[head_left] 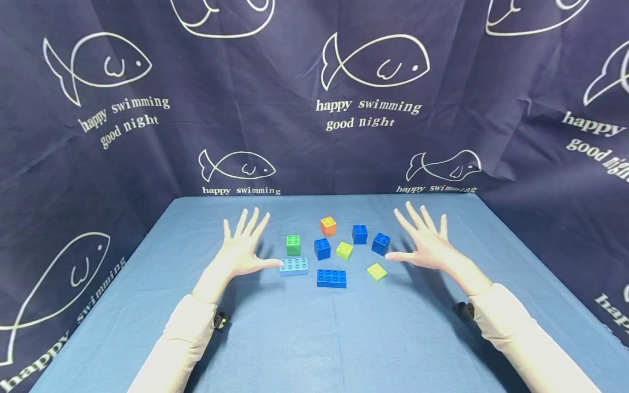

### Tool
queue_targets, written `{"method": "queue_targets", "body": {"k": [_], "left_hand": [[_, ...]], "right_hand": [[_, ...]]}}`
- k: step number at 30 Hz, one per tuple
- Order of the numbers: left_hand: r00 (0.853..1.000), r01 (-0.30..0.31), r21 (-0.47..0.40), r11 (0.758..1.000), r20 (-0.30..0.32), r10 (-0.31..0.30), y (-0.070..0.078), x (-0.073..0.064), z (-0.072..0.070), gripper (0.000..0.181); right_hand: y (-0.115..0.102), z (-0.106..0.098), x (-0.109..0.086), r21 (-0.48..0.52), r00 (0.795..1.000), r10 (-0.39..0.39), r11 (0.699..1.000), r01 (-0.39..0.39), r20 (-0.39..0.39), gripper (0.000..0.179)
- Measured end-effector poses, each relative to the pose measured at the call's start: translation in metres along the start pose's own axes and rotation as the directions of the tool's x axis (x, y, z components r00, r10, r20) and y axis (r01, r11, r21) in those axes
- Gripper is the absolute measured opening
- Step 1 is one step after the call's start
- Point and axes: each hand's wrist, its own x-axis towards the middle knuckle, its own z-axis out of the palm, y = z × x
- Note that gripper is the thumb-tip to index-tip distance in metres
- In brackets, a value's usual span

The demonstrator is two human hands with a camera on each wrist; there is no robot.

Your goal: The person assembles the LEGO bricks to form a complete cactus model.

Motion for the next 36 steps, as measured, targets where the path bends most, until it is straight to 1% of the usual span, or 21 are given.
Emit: {"method": "queue_targets", "body": {"k": [7,10,14,23,26,30,33,36], "left_hand": [[1.000,-0.021,-0.043,0.999,0.002,0.021,0.002,0.000,0.000,0.103],[0.999,-0.033,-0.075,0.997,-0.023,0.031,0.004,0.001,0.000,0.098],[0.997,-0.051,-0.123,0.991,-0.066,0.043,0.005,0.003,-0.001,0.093],[0.987,-0.101,-0.206,0.973,-0.143,0.072,0.009,0.012,0.000,0.074],[0.981,-0.130,-0.220,0.967,-0.172,0.093,0.012,0.015,0.002,0.068],[0.970,-0.173,-0.251,0.952,-0.212,0.120,0.016,0.018,0.003,0.059],[0.968,-0.188,-0.283,0.941,-0.217,0.128,0.020,0.021,0.004,0.053],[0.973,-0.178,-0.311,0.934,-0.197,0.120,0.024,0.025,0.005,0.052]], "right_hand": [[0.002,0.000,0.001,0.040,1.000,0.004,0.999,-0.004,0.005,0.102],[0.003,-0.002,0.001,0.062,1.000,-0.004,0.998,0.002,0.022,0.098],[0.003,-0.005,0.004,0.096,0.999,-0.038,0.995,0.036,0.017,0.091],[-0.001,-0.008,0.009,0.192,0.989,-0.140,0.971,0.145,-0.039,0.074],[-0.004,-0.007,0.010,0.220,0.985,-0.164,0.960,0.173,-0.060,0.069],[-0.008,-0.004,0.010,0.224,0.974,-0.197,0.950,0.218,-0.113,0.063],[-0.011,-0.004,0.012,0.221,0.964,-0.215,0.944,0.246,-0.155,0.058],[-0.014,-0.003,0.016,0.219,0.956,-0.229,0.939,0.267,-0.185,0.055]]}}
